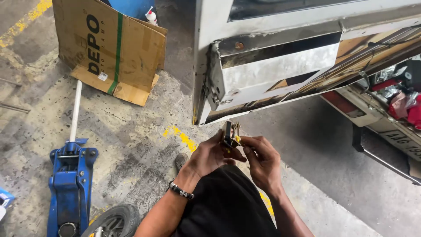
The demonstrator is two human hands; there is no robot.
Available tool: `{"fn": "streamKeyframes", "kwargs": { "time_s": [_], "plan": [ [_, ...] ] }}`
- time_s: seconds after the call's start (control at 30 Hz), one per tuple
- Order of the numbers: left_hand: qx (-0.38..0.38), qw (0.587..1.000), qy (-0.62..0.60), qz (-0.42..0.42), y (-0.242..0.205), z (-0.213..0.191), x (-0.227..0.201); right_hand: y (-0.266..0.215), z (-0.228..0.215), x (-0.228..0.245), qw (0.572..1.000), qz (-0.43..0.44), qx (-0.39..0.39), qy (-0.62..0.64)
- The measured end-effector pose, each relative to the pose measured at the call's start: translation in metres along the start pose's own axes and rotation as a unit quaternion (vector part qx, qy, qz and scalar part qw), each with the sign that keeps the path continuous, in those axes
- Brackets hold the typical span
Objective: Repairing and installing a door latch mechanism in a vehicle door.
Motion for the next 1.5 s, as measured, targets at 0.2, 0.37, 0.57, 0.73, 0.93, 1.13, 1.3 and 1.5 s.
{"fn": "streamKeyframes", "kwargs": {
  "time_s": [0.2, 0.37, 0.57, 0.73, 0.93, 1.13, 1.3, 1.5],
  "plan": [
    [-0.019, 0.995, 0.101, -0.021, -0.002, -0.015, 0.023, 0.015, -0.009, -0.029, 0.999, 0.037, -0.001, -0.01],
    [-0.061, 0.992, 0.109, 0.03, 0.009, -0.011, 0.012, 0.03, -0.015, -0.054, 0.989, 0.025, 0.092, 0.109],
    [-0.078, 0.971, 0.223, 0.046, 0.02, -0.022, 0.008, 0.048, -0.025, -0.061, 0.941, -0.035, 0.235, 0.24],
    [-0.129, 0.963, 0.233, 0.042, 0.035, -0.033, 0.014, 0.063, -0.024, -0.071, 0.933, 0.026, 0.246, 0.262],
    [-0.096, 0.97, 0.224, -0.001, 0.04, -0.043, 0.013, 0.08, -0.02, -0.111, 0.931, 0.037, 0.236, 0.277],
    [-0.161, 0.93, 0.325, -0.057, 0.033, -0.042, 0.004, 0.109, -0.014, -0.103, 0.882, 0.007, 0.225, 0.413],
    [-0.184, 0.917, 0.35, -0.058, 0.018, -0.044, 0.004, 0.125, -0.006, -0.099, 0.852, -0.047, 0.233, 0.466],
    [-0.197, 0.905, 0.375, 0.021, 0.015, -0.046, -0.006, 0.142, 0.006, -0.095, 0.827, -0.061, 0.263, 0.493]
  ]
}}
Point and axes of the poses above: each hand's wrist, its own y-axis towards the middle knuckle, its own z-axis out of the palm, x = y × z, the point moved 4 cm from there along y, towards the middle knuckle, and after that the axes turned 11 degrees about x, right-handed, at the moved point
